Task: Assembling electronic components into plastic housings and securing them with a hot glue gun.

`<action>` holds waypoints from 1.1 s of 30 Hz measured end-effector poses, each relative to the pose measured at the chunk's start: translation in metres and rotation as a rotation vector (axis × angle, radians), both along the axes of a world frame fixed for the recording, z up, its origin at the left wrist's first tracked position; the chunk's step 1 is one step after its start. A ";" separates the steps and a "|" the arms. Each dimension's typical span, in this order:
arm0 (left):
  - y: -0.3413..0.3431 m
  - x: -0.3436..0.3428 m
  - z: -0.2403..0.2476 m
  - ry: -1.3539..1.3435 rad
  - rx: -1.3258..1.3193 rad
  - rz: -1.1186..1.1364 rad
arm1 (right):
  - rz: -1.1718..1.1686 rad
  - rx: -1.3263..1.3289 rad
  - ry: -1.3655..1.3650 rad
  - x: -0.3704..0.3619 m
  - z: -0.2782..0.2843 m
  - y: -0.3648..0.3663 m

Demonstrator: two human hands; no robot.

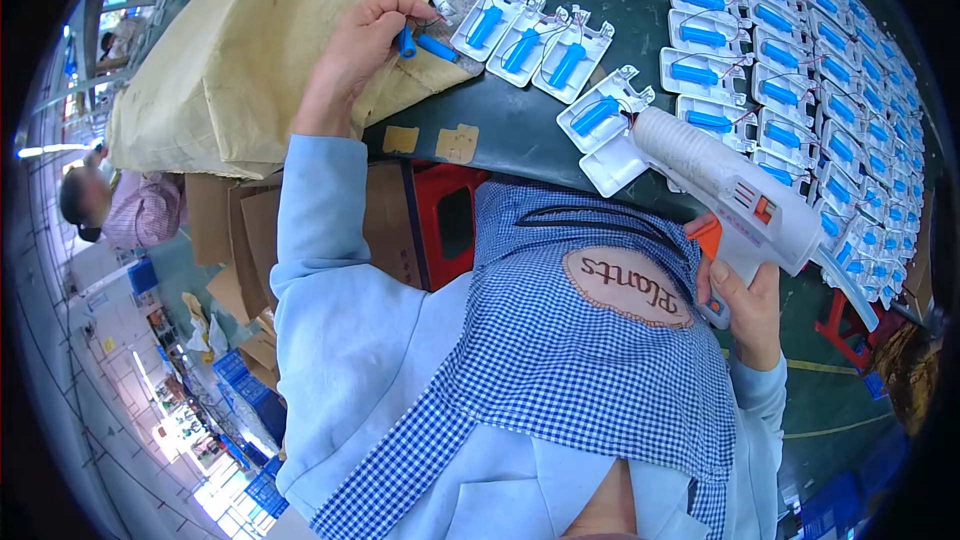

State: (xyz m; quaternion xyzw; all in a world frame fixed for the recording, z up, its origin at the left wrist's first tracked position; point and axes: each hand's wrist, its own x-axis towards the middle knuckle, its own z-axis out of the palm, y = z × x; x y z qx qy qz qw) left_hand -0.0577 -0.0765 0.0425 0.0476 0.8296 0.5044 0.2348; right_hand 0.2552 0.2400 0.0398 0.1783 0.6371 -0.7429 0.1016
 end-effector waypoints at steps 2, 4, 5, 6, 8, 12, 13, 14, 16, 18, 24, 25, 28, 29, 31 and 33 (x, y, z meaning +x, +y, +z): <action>-0.002 -0.002 -0.002 0.031 -0.016 -0.032 | -0.005 0.002 0.006 0.000 -0.001 0.000; 0.002 -0.002 0.001 0.008 -0.023 -0.021 | -0.010 0.005 0.011 0.001 -0.001 0.000; 0.004 -0.002 0.001 -0.014 -0.029 -0.009 | -0.013 0.004 0.010 0.001 -0.001 0.000; 0.002 -0.003 0.000 -0.013 -0.029 -0.009 | -0.013 0.003 0.010 0.002 -0.001 0.001; -0.004 -0.009 -0.005 -0.018 -0.028 -0.084 | -0.022 -0.008 0.027 0.002 -0.002 0.000; -0.006 -0.012 -0.008 -0.109 0.174 -0.024 | -0.031 -0.014 0.037 0.002 -0.003 -0.001; -0.005 -0.012 -0.008 -0.129 0.257 -0.010 | -0.032 -0.014 0.037 0.002 -0.003 0.000; -0.004 -0.011 -0.009 -0.149 0.340 0.005 | -0.028 -0.018 0.036 0.003 -0.002 0.000; -0.002 -0.012 -0.011 -0.143 0.318 0.026 | -0.024 -0.023 0.034 0.003 -0.003 0.000; -0.002 -0.013 -0.014 -0.138 0.296 0.048 | -0.013 -0.015 0.025 0.003 -0.003 0.001; 0.004 -0.005 -0.014 0.100 0.013 -0.032 | -0.026 0.045 -0.012 0.003 -0.004 -0.002; 0.006 -0.002 -0.013 0.088 0.059 0.014 | -0.025 0.045 -0.013 0.003 -0.003 -0.002; 0.001 -0.004 -0.009 0.099 -0.036 -0.013 | -0.033 0.007 0.036 0.001 -0.001 -0.001; -0.002 -0.005 -0.007 0.123 -0.176 -0.088 | -0.019 0.016 0.031 0.001 0.001 -0.001; -0.005 -0.004 -0.004 0.105 -0.199 -0.112 | -0.003 0.025 0.026 0.001 0.000 -0.001; -0.007 -0.004 0.001 0.087 -0.222 -0.135 | 0.009 0.032 0.020 0.002 -0.001 0.000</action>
